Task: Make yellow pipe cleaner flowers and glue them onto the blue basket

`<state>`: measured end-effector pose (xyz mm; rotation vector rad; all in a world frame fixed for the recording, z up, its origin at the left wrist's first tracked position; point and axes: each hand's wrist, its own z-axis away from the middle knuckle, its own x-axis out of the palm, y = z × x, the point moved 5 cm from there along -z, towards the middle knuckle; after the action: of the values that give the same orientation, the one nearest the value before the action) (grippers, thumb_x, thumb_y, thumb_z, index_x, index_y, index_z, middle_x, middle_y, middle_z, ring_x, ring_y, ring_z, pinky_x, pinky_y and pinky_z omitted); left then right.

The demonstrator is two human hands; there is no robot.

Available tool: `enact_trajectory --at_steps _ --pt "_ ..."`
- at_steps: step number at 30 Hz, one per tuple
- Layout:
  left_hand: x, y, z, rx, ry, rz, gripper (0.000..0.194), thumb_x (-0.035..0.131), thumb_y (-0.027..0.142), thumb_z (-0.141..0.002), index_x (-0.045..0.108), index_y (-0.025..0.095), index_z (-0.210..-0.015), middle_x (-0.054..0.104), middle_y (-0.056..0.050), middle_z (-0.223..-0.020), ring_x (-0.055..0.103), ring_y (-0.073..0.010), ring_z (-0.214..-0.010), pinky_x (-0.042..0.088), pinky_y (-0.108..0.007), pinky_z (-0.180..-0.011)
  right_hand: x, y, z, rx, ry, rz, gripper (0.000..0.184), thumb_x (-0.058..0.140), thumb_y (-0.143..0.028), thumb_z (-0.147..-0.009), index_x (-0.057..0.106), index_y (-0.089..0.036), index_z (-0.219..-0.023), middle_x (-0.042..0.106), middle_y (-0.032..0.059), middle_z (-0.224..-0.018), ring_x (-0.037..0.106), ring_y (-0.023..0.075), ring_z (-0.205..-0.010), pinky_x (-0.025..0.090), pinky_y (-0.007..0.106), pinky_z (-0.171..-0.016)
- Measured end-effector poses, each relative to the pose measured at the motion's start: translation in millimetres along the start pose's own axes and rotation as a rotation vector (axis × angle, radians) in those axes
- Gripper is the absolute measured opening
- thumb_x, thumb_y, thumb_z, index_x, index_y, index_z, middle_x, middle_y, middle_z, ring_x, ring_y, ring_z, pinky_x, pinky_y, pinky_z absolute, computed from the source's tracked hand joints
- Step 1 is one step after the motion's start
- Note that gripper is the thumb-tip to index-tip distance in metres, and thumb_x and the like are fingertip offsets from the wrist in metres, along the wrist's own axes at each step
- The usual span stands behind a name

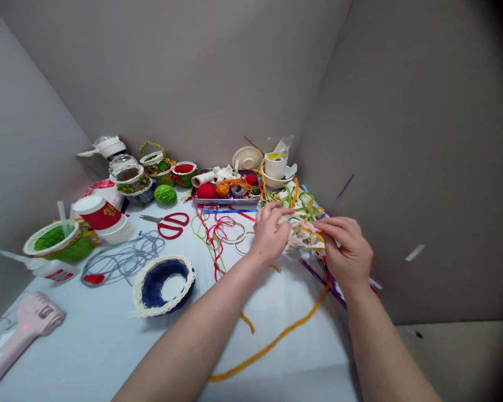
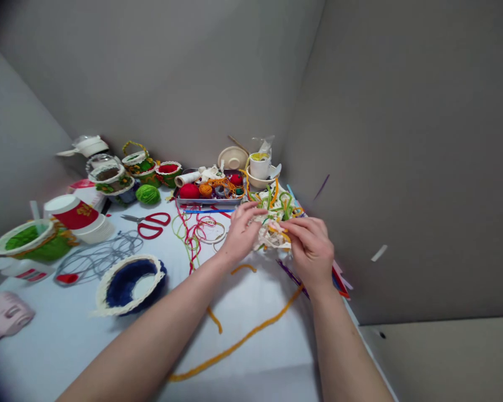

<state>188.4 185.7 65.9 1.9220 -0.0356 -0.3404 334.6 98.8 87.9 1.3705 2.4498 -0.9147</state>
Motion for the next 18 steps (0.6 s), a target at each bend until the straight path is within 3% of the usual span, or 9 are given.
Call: enact_trajectory --at_steps 3,7,10,13,18 --pt "10.2 -4 2 -0.006 -0.161 0.093 0.010 0.060 0.016 -0.074 0.068 0.021 -0.071 0.066 -0.005 -0.104 0.054 -0.0233 -0.109 0.037 -0.034 -0.100 2 -3 -1 -0.053 -0.048 0.041 0.021 0.057 -0.018 -0.088 0.073 -0.029 -0.094 0.070 0.0037 -0.092 0.059 0.0219 -0.091 0.048 0.041 -0.085" --pt "2.7 -11 5 -0.034 -0.046 0.148 0.015 0.048 0.019 -0.086 0.063 0.018 -0.085 0.066 -0.004 -0.087 0.060 -0.0179 -0.087 0.046 -0.029 -0.083 9 -5 -1 -0.147 -0.149 0.174 0.020 0.056 -0.019 -0.089 0.074 -0.026 -0.092 0.072 0.0052 -0.090 0.055 0.0232 -0.091 0.047 0.040 -0.083" --pt "-6.8 -4 13 0.012 0.032 0.159 0.016 0.048 0.025 -0.090 0.062 0.018 -0.091 0.065 -0.005 -0.092 0.058 -0.0173 -0.090 0.045 -0.028 -0.085 15 1 1 -0.140 -0.220 0.285 0.018 0.057 -0.021 -0.089 0.074 -0.023 -0.091 0.072 0.0066 -0.090 0.052 0.0240 -0.089 0.047 0.039 -0.079" --pt "-8.2 7 19 0.128 0.008 0.142 0.014 0.055 0.026 -0.088 0.066 0.018 -0.087 0.065 -0.005 -0.093 0.058 -0.0175 -0.092 0.044 -0.027 -0.086 15 3 2 -0.126 -0.221 0.311 0.017 0.057 -0.021 -0.089 0.074 -0.023 -0.094 0.071 0.0069 -0.088 0.052 0.0237 -0.086 0.048 0.038 -0.076" --pt "-4.8 -1 16 -0.023 -0.006 0.127 0.022 0.048 0.028 -0.090 0.068 0.018 -0.089 0.065 0.000 -0.074 0.057 -0.0142 -0.068 0.044 -0.023 -0.064 11 -11 1 -0.222 -0.193 0.280 0.018 0.059 -0.016 -0.088 0.072 -0.023 -0.097 0.071 0.0058 -0.093 0.051 0.0228 -0.090 0.047 0.037 -0.081"
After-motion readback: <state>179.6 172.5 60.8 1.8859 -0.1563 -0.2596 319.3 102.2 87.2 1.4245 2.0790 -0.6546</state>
